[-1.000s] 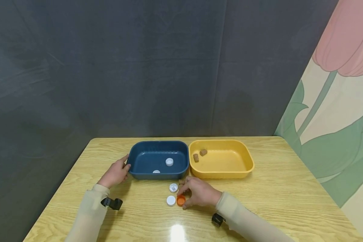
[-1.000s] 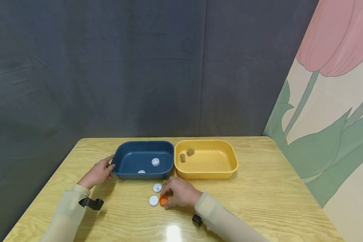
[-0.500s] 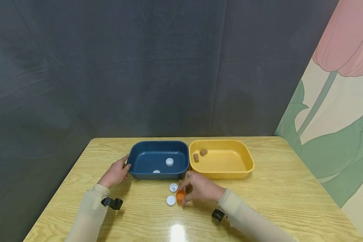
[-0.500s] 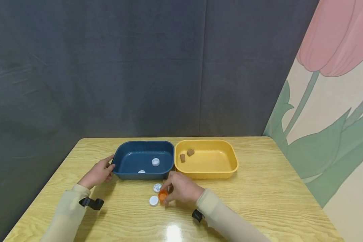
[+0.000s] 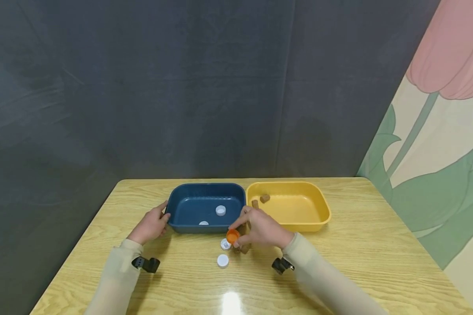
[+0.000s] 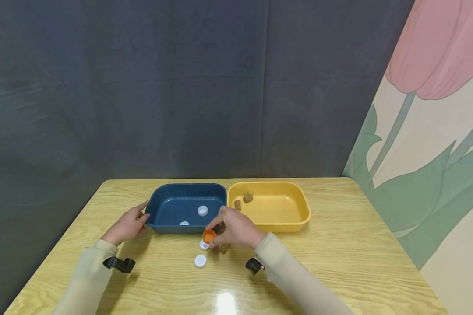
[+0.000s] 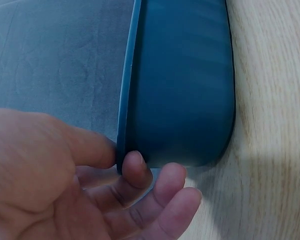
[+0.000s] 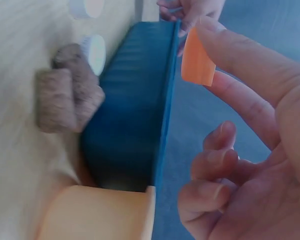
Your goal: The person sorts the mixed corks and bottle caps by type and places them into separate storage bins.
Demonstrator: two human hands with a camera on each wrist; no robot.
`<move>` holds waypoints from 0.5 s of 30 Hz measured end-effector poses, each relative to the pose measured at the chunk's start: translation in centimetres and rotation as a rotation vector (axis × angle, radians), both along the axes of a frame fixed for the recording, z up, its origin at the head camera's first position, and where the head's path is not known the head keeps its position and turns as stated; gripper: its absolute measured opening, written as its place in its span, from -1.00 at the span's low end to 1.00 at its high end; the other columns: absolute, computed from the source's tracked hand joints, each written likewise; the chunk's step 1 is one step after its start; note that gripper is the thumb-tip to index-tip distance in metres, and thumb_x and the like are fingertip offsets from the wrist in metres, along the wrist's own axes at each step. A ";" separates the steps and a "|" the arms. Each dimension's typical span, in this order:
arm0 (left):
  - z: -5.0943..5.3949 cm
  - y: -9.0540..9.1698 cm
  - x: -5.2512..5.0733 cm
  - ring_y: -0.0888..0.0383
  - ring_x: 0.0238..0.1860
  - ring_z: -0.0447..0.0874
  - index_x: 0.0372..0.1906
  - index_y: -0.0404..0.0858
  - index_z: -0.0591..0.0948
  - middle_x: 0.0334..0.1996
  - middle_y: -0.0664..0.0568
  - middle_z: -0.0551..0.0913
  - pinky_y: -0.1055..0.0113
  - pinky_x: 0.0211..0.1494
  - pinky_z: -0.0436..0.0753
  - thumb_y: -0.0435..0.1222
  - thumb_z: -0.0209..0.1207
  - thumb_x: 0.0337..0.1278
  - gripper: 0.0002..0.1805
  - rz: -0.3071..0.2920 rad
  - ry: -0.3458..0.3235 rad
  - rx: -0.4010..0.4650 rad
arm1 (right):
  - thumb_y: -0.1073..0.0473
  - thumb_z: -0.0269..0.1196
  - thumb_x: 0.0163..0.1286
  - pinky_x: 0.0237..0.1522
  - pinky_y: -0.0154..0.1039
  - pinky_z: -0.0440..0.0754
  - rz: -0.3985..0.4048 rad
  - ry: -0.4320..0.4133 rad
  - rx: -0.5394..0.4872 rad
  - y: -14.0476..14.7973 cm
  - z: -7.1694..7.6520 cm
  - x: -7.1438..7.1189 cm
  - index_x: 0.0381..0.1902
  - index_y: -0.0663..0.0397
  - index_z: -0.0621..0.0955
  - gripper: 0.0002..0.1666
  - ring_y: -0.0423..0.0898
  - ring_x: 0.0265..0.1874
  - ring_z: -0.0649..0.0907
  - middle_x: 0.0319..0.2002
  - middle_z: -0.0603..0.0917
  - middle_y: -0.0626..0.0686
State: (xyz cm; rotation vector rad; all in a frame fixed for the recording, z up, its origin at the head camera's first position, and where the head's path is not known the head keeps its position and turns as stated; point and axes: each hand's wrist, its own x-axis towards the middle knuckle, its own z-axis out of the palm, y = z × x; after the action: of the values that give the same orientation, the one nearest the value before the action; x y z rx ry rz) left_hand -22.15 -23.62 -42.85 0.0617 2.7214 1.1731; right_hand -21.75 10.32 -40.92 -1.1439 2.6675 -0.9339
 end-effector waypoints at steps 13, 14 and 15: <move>-0.1 0.0 -0.1 0.09 -0.56 0.48 0.56 -0.50 -0.05 -0.50 -0.12 0.47 0.26 -0.45 0.49 -0.39 -0.16 0.57 -0.37 0.007 0.000 -0.014 | -0.01 0.57 0.09 -0.31 -0.30 0.48 -0.029 -0.027 0.052 -2.6 2.0 -3.3 -0.05 -0.12 0.80 -0.57 -0.09 -0.26 0.48 -0.29 0.61 -0.13; -0.1 0.0 -0.1 0.10 -0.56 0.48 0.56 -0.49 -0.05 -0.49 -0.13 0.48 0.26 -0.46 0.49 -0.39 -0.16 0.57 -0.37 0.008 0.000 -0.015 | -0.01 0.56 0.09 -0.31 -0.29 0.49 -0.037 -0.033 0.056 -2.8 2.1 -3.6 -0.06 -0.12 0.80 -0.58 -0.10 -0.26 0.48 -0.28 0.61 -0.13; -0.1 0.0 -0.1 0.10 -0.56 0.48 0.56 -0.49 -0.05 -0.49 -0.13 0.48 0.26 -0.46 0.49 -0.39 -0.16 0.57 -0.37 0.009 0.001 -0.016 | -0.01 0.56 0.09 -0.31 -0.28 0.50 -0.046 -0.036 0.063 -3.1 2.3 -3.9 -0.06 -0.13 0.80 -0.58 -0.11 -0.26 0.48 -0.27 0.60 -0.12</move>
State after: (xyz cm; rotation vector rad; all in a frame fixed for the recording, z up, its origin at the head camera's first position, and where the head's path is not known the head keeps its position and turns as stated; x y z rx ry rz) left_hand -22.24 -23.61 -42.92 0.0488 2.7348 1.1532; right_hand -25.60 7.25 -38.63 -1.0468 2.6847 -0.8629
